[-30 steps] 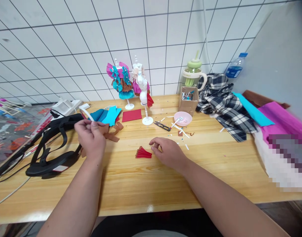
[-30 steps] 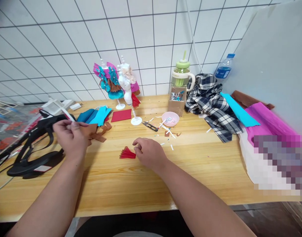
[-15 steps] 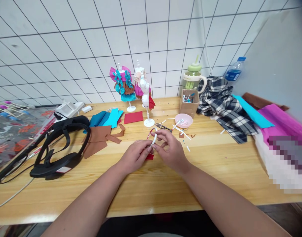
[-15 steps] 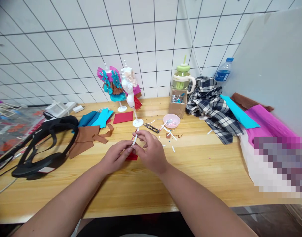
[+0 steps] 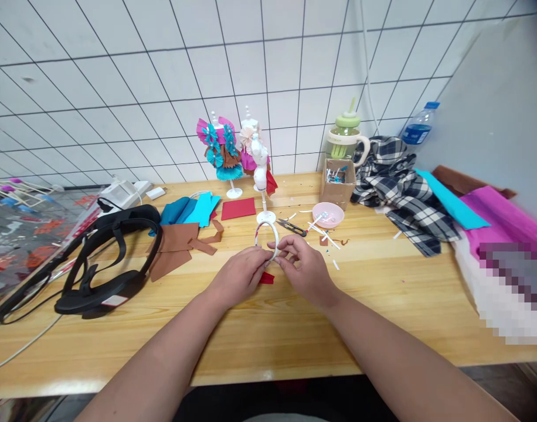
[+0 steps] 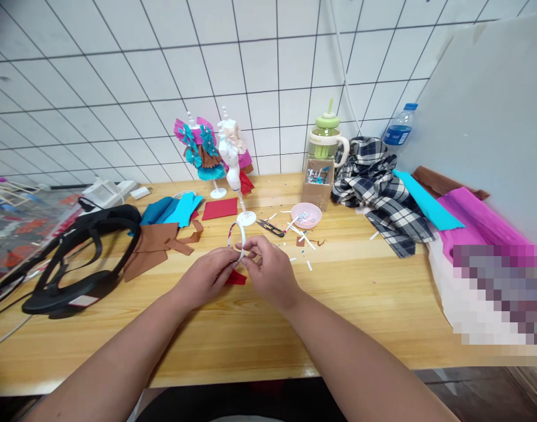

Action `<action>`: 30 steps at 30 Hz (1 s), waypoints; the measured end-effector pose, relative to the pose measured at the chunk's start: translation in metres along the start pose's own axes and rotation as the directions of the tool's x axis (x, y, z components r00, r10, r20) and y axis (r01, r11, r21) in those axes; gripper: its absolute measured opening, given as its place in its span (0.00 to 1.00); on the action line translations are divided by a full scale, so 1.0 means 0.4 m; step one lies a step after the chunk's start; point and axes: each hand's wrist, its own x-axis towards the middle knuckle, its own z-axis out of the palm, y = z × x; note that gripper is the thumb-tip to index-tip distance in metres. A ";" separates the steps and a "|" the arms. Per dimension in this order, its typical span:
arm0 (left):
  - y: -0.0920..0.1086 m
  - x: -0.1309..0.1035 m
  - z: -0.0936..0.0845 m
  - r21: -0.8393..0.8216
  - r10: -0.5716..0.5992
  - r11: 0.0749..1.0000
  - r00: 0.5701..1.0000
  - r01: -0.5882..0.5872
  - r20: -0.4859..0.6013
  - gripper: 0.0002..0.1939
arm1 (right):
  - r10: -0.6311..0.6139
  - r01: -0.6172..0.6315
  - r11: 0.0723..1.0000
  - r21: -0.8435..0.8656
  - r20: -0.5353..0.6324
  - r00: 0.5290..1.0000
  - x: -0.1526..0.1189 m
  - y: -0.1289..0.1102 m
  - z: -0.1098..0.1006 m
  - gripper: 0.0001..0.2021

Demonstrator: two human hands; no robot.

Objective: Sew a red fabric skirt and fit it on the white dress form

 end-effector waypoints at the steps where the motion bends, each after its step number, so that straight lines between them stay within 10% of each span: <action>1: 0.001 0.000 0.001 0.003 0.005 1.000 1.000 -0.005 0.001 0.11 | 0.000 0.000 1.000 0.011 -0.004 1.000 0.000 -0.001 0.000 0.09; 7: -0.006 -0.006 -0.002 0.048 0.016 0.999 0.999 -0.018 0.030 0.13 | -0.038 0.038 0.999 0.000 0.009 0.999 0.000 -0.006 -0.004 0.22; 30: -0.010 -0.009 -0.007 -0.046 0.031 0.998 0.999 -0.030 0.019 0.12 | -0.097 0.092 0.976 -0.199 -0.018 0.995 0.002 0.000 -0.009 0.17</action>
